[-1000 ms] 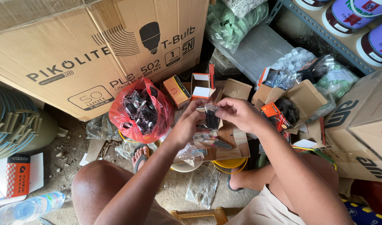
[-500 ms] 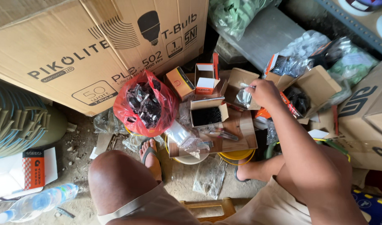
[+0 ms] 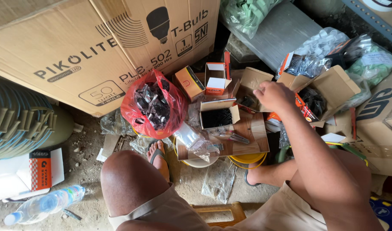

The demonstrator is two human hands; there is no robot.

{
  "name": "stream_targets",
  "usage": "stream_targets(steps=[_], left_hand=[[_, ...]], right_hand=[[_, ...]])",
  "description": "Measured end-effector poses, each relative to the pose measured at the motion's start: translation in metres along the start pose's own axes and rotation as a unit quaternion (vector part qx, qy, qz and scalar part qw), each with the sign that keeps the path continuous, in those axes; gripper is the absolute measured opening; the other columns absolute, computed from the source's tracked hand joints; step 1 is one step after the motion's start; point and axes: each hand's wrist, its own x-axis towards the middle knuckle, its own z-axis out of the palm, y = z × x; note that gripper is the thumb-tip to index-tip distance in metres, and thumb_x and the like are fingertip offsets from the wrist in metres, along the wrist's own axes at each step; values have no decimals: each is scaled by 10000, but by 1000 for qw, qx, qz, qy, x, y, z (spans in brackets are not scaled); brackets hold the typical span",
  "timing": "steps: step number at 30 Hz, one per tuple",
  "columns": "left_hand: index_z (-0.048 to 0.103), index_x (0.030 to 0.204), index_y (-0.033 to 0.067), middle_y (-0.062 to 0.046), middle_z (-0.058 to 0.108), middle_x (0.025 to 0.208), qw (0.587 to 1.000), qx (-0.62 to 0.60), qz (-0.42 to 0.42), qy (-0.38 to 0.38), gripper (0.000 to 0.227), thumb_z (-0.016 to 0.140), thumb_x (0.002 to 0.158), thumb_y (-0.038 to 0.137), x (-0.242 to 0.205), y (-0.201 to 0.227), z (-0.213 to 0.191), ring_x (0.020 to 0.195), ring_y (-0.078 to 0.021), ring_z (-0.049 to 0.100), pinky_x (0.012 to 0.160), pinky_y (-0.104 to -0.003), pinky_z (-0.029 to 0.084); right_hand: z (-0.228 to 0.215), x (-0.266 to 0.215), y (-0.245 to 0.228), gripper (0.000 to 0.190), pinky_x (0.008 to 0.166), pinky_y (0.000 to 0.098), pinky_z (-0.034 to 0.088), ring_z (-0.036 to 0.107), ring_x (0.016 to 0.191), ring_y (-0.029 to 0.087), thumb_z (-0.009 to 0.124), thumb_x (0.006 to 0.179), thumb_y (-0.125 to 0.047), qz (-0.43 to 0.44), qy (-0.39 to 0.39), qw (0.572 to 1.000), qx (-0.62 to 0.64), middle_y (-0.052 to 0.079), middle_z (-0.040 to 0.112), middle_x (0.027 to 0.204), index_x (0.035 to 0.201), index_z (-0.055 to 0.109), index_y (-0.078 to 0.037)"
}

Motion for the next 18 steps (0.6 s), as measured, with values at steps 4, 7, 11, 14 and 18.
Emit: stream_targets(steps=[4,7,11,14,18], left_hand=[[437,1156,272,-19,474,1329,1000,8,14,7,229,547,977,364,0,-18,-28,1294,-158,477,1096,-312,408],[433,1144,270,-22,479,1322,1000,11,24,12,232,571,969,334,4,-27,-39,1284,-157,484,1074,-304,418],[427,1127,266,-25,487,1312,999,6,30,31,246,603,958,295,6,-53,-67,1270,-156,493,1045,-294,431],[425,1119,264,-27,490,1307,998,6,38,44,256,619,952,275,14,-65,-86,1264,-155,497,1031,-289,438],[597,897,125,-72,667,1015,979,33,-42,197,42,633,893,147,12,-95,-130,994,-136,639,913,-276,524]], right_hand=[[-1,-14,-17,407,941,519,458,595,1142,342,511,933,-324,-42,-24,999,-18,124,663,1189,1248,620,-88],[24,-4,-8,393,912,469,496,624,1106,270,519,903,-399,-77,-23,996,-40,19,692,1133,1198,638,-169],[43,-18,-32,287,869,477,522,647,1048,276,523,889,-386,-110,-26,993,-30,-26,709,1067,1076,681,-237],[69,-25,-66,276,705,412,392,610,878,153,492,864,-186,145,-41,945,-289,-98,639,1106,1074,652,-268],[116,-39,-64,219,627,422,381,615,805,165,466,848,-179,11,-76,960,-270,-67,639,1022,947,646,-256]])
